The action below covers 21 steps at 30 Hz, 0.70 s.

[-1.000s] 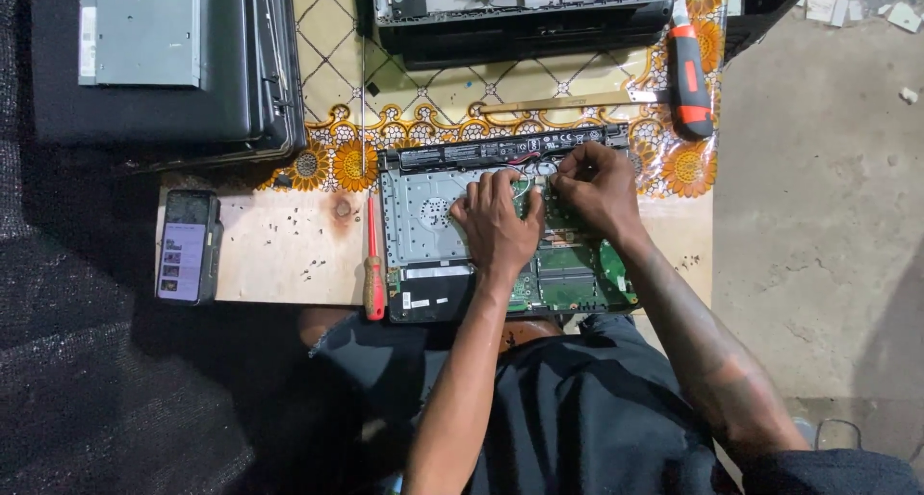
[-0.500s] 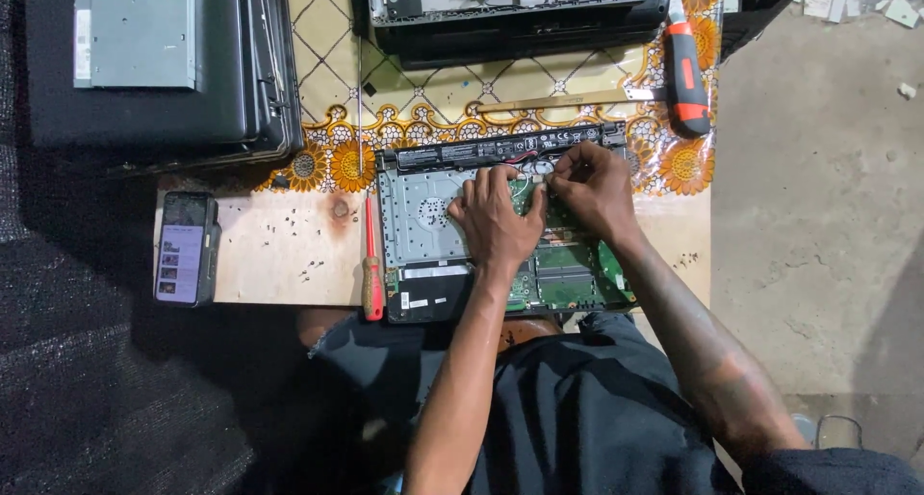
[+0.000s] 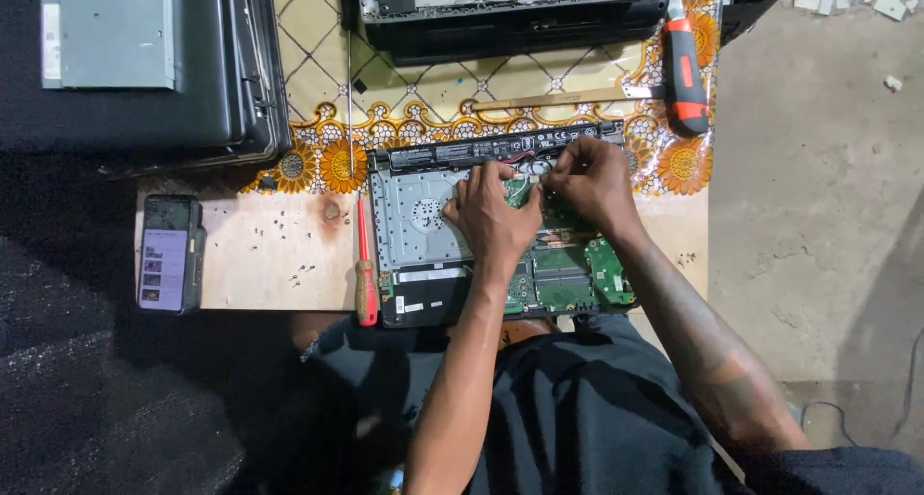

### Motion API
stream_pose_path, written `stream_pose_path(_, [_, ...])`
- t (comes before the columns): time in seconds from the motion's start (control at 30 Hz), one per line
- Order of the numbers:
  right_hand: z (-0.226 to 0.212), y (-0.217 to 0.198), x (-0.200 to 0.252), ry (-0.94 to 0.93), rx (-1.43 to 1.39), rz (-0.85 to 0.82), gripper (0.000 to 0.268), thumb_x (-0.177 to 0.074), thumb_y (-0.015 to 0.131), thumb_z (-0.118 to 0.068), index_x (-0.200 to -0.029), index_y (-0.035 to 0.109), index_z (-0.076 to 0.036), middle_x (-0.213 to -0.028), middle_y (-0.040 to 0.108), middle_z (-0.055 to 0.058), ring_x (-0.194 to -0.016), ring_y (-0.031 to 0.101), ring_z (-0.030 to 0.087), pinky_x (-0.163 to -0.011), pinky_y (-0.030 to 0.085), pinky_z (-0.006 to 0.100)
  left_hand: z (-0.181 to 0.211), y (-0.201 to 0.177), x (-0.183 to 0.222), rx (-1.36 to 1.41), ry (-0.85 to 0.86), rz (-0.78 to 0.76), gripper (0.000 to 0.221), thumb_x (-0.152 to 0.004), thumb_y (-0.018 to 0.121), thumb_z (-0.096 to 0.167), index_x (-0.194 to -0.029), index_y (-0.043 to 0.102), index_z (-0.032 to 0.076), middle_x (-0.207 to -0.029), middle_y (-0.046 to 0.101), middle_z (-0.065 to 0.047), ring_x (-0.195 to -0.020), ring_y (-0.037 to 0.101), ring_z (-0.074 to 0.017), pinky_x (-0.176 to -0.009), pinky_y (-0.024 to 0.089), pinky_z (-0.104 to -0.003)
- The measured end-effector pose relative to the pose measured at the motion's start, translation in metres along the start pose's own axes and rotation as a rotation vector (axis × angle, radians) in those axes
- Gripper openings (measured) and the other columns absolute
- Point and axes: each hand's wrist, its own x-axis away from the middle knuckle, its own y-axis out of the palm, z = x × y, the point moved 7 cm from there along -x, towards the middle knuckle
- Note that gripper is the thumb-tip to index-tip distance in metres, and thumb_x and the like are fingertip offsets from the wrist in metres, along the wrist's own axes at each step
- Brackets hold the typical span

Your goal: Reassembling the internal components of a laptop, including installing the battery and motherboard and connecting internal cables.

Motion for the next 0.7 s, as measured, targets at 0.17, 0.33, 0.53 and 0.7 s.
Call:
stream_pose_path(0.17, [0.0, 0.001, 0.0, 0.004, 0.02, 0.009, 0.013, -0.069, 0.074, -0.002, -0.076, 0.064, 0.0, -0.066, 0.059, 0.014, -0.061, 0.061, 0.021, -0.051, 0.048, 0.03, -0.003, 0.001, -0.003, 0.017, -0.042, -0.019, 0.033, -0.065, 0.075, 0.028, -0.09, 0.057, 0.018, -0.075, 0.047, 0.002, -0.085, 0.054, -0.0248, -0.086, 0.035, -0.05])
stream_pose_path(0.33, [-0.01, 0.001, 0.004, -0.002, 0.031, 0.0, 0.012, -0.069, 0.072, -0.003, -0.076, 0.062, 0.0, -0.068, 0.059, 0.015, -0.063, 0.063, 0.021, -0.053, 0.049, 0.031, -0.004, 0.002, -0.003, 0.041, -0.034, -0.013, 0.032, -0.064, 0.074, 0.027, -0.089, 0.058, 0.017, -0.075, 0.046, 0.003, -0.085, 0.054, -0.0247, -0.087, 0.035, -0.051])
stream_pose_path(0.53, [-0.021, 0.005, 0.017, -0.057, 0.128, -0.001, 0.013, -0.075, 0.076, -0.004, -0.082, 0.065, -0.001, -0.076, 0.064, 0.017, -0.067, 0.065, 0.027, -0.054, 0.05, 0.036, 0.004, -0.011, 0.006, -0.013, 0.106, 0.056, 0.023, -0.073, 0.071, 0.026, -0.089, 0.058, 0.018, -0.074, 0.045, 0.005, -0.085, 0.056, -0.0232, -0.087, 0.039, -0.049])
stream_pose_path(0.7, [-0.032, 0.001, 0.023, -0.329, 0.269, 0.113, 0.012, -0.083, 0.074, 0.002, -0.093, 0.068, 0.001, -0.087, 0.062, 0.017, -0.074, 0.065, 0.03, -0.059, 0.054, 0.036, -0.004, -0.004, 0.008, 0.04, 0.175, 0.133, 0.024, -0.072, 0.066, 0.022, -0.091, 0.053, 0.021, -0.073, 0.046, 0.007, -0.077, 0.056, -0.0212, -0.08, 0.043, -0.044])
